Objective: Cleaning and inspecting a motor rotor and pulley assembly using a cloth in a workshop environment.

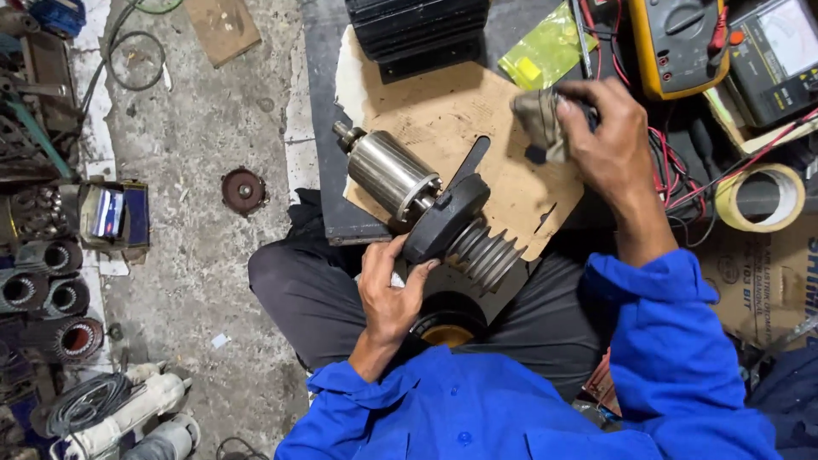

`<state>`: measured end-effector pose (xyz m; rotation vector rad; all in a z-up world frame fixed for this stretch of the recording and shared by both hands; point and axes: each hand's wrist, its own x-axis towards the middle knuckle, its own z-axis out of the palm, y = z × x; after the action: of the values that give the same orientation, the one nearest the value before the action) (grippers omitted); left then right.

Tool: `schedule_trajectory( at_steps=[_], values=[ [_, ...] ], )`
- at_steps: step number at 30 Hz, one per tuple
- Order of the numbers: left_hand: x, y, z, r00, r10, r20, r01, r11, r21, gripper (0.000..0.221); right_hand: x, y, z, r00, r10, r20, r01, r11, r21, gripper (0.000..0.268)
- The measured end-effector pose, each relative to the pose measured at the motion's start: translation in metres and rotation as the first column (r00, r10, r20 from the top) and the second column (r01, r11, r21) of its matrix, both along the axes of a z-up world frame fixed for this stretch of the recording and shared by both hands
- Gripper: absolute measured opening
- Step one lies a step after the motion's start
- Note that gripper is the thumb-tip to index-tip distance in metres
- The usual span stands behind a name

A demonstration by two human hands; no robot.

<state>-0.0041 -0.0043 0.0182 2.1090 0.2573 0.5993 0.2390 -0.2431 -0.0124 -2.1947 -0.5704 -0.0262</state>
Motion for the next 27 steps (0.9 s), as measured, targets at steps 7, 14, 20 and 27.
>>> schedule_trajectory(
  at_steps=[7,14,20,27],
  values=[
    [-0.002,0.0,0.014,0.991,0.006,-0.132,-0.007,1.0,-0.004,0.04,-0.043,0.041,0.003,0.962,0.27,0.045,-0.251,0.935,-0.25,0.028],
    [-0.001,0.001,0.013,0.993,-0.004,-0.117,0.003,1.0,-0.011,0.039,-0.043,-0.008,0.044,0.756,0.315,-0.574,-0.546,0.786,-0.289,0.02],
    [-0.003,0.0,0.008,0.995,0.018,-0.096,-0.017,1.0,0.013,0.04,0.029,0.064,0.019,0.947,0.322,-0.015,-0.32,0.934,-0.162,0.03],
    [-0.004,0.0,0.0,0.996,0.015,-0.093,-0.013,1.0,0.012,0.04,0.024,0.114,-0.039,0.922,0.385,-0.038,-0.37,0.849,-0.376,0.036]
  ],
)
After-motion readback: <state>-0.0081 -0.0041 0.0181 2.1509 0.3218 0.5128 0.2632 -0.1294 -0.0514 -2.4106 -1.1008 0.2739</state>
